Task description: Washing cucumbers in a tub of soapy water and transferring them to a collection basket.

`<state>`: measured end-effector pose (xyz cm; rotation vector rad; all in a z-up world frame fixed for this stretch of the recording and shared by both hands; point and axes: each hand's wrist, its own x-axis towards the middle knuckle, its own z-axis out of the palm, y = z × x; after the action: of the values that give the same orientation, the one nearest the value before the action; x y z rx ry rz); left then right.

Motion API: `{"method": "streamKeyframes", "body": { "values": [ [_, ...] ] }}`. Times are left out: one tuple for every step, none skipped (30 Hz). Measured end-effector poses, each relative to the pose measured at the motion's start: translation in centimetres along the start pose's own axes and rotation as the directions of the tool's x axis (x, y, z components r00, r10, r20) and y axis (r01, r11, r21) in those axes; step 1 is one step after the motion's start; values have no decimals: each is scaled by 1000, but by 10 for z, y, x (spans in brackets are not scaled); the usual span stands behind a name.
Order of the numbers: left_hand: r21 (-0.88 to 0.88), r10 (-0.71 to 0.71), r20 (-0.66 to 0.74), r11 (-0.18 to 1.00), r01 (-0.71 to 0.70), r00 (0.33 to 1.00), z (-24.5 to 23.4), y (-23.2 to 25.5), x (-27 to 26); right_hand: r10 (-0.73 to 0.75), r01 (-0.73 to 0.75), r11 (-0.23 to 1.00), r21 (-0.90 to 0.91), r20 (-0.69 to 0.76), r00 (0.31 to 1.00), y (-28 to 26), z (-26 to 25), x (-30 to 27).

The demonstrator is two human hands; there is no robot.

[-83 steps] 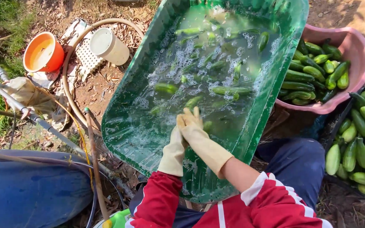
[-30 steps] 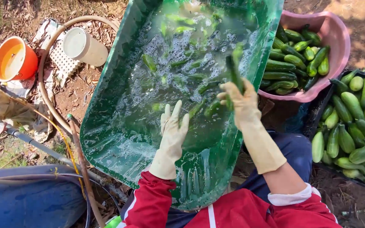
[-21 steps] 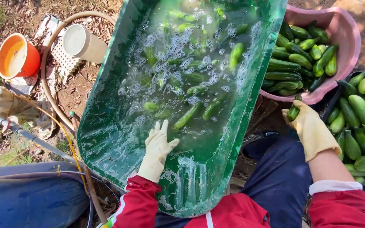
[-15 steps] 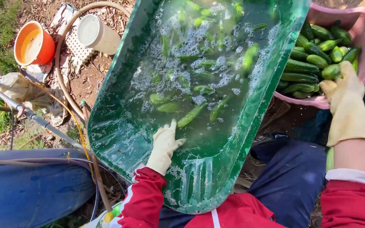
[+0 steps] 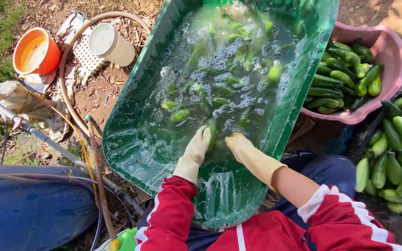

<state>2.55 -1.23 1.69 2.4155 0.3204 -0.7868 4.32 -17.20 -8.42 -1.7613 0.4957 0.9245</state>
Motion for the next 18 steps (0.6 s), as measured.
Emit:
{"method": "streamKeyframes", "body": {
  "values": [
    [-420,-83,-14,905,69,996,-10,7,-26,-85,82,842,-534,18,996,-9,11,3],
    [-761,-158,0,640,102,987,-23,15,-49,-156,137,418,-898,77,985,-22,22,8],
    [-765,-160,-7,637,98,987,-14,1,-41,-161,142,412,-900,81,984,-27,34,1],
    [-791,-252,-17,595,141,968,-8,-9,-29,-157,82,764,-641,-60,986,-38,43,-3],
    [-818,-341,-22,547,179,940,-1,-18,-17,-94,47,967,-250,-180,979,-47,52,-7],
    [-822,-343,-21,540,179,939,1,-19,-23,-96,47,965,-258,-178,979,-55,62,-27],
    [-828,-297,-18,540,152,955,4,-20,-28,-163,123,960,-250,-144,976,-61,71,-45],
    [-829,-257,-10,543,136,966,9,-24,-37,-220,191,954,-232,-106,970,-63,85,-66],
    [-828,-266,-3,541,146,964,11,-23,-50,-211,184,955,-232,-99,972,-59,75,-54],
    [-828,-184,-12,552,93,983,4,-17,-53,-106,77,973,-215,-127,986,-68,61,-37],
    [-828,-100,-20,560,39,995,-4,-11,-58,1,-31,980,-195,-153,988,-78,47,-21],
    [-830,-101,-24,556,37,995,-9,-1,-69,-3,-28,979,-199,-153,988,-80,46,-17],
    [-839,-95,-34,543,23,995,-15,8,-81,-2,-28,986,-163,-182,983,-82,46,-14],
    [-851,-85,-44,526,7,995,-19,19,-90,-2,-26,991,-131,-215,977,-85,41,-8],
    [-855,-82,-49,518,1,995,-17,18,-85,-9,-22,990,-140,-219,976,-88,51,-40],
    [-874,-84,-40,487,6,996,-13,15,-81,-52,31,990,-137,-155,987,-89,63,-73],
    [-891,-85,-30,455,12,996,-9,13,-76,-95,83,988,-129,-90,991,-89,74,-105],
    [-890,-83,-24,456,17,996,-2,7,-68,-89,77,989,-127,-94,992,-93,69,-121]
  ]
}}
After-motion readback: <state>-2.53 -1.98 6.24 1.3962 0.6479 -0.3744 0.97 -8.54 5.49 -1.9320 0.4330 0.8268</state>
